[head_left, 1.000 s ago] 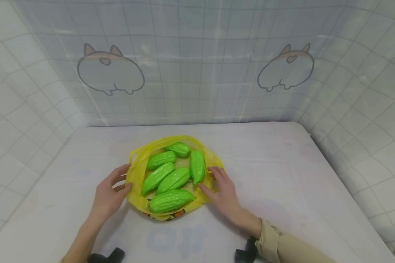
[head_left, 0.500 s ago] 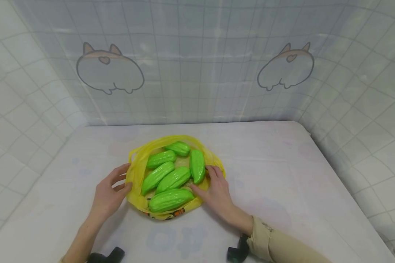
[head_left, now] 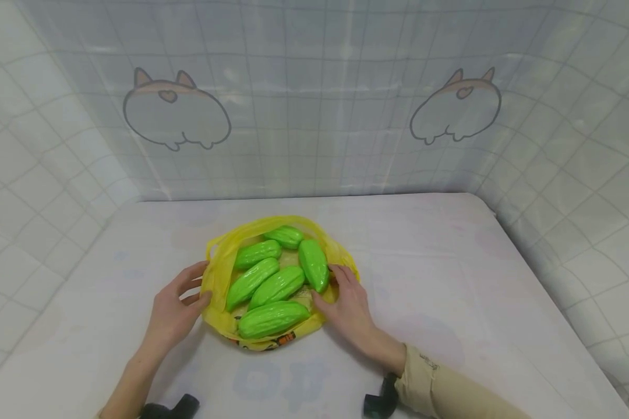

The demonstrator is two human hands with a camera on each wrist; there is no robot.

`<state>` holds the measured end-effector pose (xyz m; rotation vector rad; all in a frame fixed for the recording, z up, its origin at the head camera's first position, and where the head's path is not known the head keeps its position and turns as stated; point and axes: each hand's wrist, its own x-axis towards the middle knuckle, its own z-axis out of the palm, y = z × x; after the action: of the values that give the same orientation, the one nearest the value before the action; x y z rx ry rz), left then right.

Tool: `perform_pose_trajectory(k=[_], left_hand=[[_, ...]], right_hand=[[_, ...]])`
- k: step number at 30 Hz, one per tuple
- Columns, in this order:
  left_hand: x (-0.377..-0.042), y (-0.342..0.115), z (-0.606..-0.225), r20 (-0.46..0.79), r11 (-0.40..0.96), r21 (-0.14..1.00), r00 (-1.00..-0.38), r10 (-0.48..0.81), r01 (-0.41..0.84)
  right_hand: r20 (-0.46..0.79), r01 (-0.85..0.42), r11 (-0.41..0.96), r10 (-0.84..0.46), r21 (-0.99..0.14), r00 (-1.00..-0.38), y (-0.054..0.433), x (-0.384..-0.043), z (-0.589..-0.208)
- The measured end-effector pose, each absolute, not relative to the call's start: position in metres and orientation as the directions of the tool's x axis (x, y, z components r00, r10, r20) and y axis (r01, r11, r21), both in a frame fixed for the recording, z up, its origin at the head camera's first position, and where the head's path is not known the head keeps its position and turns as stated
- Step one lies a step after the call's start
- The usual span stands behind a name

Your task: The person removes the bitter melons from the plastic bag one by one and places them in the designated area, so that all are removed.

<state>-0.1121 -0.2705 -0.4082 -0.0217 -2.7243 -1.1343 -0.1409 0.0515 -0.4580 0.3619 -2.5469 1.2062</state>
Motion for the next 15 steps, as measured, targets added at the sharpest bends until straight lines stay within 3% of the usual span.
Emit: perform_pose_trajectory(k=[15], left_hand=[[-0.111,-0.27,-0.407,0.188,0.709,0.699,-0.981,-0.056,0.093]], right_hand=[[0.398,-0.356,0.6,-0.067,-0.717,-0.915,0.064,-0.142,-0.456]])
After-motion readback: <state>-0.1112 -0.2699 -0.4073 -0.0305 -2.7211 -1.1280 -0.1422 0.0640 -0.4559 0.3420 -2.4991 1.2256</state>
